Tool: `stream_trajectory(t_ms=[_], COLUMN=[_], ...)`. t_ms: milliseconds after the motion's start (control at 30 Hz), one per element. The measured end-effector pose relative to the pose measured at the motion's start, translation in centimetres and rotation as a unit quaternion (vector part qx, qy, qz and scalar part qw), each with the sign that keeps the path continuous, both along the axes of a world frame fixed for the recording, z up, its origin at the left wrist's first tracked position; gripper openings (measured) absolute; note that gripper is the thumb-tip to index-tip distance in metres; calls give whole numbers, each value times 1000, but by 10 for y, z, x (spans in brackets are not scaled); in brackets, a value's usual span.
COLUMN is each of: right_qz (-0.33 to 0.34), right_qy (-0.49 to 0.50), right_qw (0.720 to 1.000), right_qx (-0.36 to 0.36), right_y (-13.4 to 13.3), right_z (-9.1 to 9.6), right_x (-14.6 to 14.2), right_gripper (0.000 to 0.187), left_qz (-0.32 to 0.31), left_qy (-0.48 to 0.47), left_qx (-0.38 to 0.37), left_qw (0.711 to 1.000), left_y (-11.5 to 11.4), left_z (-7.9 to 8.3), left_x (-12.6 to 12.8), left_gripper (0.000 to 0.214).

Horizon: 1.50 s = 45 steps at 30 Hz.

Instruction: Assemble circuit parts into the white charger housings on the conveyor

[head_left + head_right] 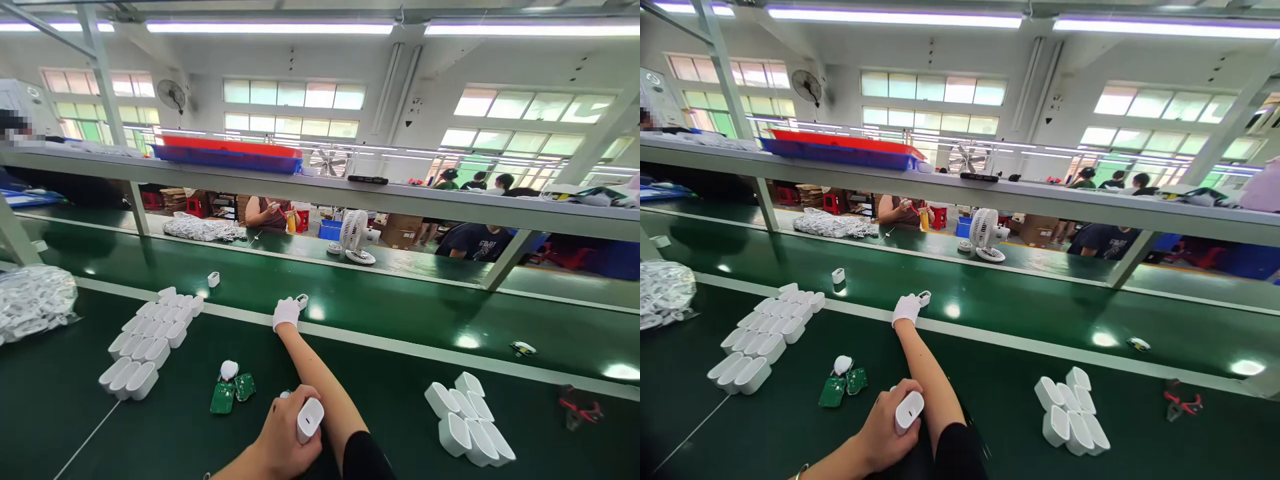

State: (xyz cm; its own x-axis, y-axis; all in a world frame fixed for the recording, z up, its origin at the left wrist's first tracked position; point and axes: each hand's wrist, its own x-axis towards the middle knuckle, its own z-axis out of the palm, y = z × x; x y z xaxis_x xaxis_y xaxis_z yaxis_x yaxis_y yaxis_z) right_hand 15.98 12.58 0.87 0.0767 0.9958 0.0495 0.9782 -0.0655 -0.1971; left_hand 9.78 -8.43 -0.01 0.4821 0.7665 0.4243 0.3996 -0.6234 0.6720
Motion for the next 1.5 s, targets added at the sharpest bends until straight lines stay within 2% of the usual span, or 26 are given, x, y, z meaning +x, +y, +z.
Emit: stream_trajectory(t_ms=[167,333,433,567,633,700,767,833,1033,1200,1267,1400,1433,1500], right_qz=[36,57,26,-25,-45,-63,-80,-91,-77,-92,-83,8,37,90], right_qy=[40,67,64,66,76,89,102,118,178,230,296,468,474,446], right_qw=[999,996,997,997,996,994,991,989,980,966,945,858,847,843], right_qx=[4,25,20,10,9,12,17,23,40,80,113,211,239,289], right_y=[-6,-26,-49,-98,-125,-149,-166,-176,-189,-199,-207,-234,-240,-249], right_z=[2,10,12,5,1,-3,-6,-9,-14,-5,5,25,28,30], right_x=[12,39,62,107,131,151,164,170,178,174,162,124,115,100], right_gripper=[29,27,23,24,28,41,60,68,63,42,34,25,25,28], left_qz=[-17,-58,-63,-81,-93,-106,-115,-119,-108,-76,-54,6,22,42], left_qy=[-1,-6,-8,13,25,33,38,37,-37,-87,-100,-90,-84,-76], left_qx=[27,59,66,14,-25,-62,-92,-111,-126,-118,-110,-85,-82,-80], left_qw=[999,997,996,997,995,992,988,986,985,986,987,992,993,993], left_y=[0,-3,-3,-2,-5,-10,-14,-17,-11,2,5,7,7,7], left_z=[0,-4,-9,-12,-10,-5,0,6,9,2,-1,-5,-6,-7], left_x=[1,2,-2,-5,-5,-3,-2,-1,2,2,2,2,2,2], left_gripper=[38,37,37,39,39,40,41,38,27,33,35,40,43,50])
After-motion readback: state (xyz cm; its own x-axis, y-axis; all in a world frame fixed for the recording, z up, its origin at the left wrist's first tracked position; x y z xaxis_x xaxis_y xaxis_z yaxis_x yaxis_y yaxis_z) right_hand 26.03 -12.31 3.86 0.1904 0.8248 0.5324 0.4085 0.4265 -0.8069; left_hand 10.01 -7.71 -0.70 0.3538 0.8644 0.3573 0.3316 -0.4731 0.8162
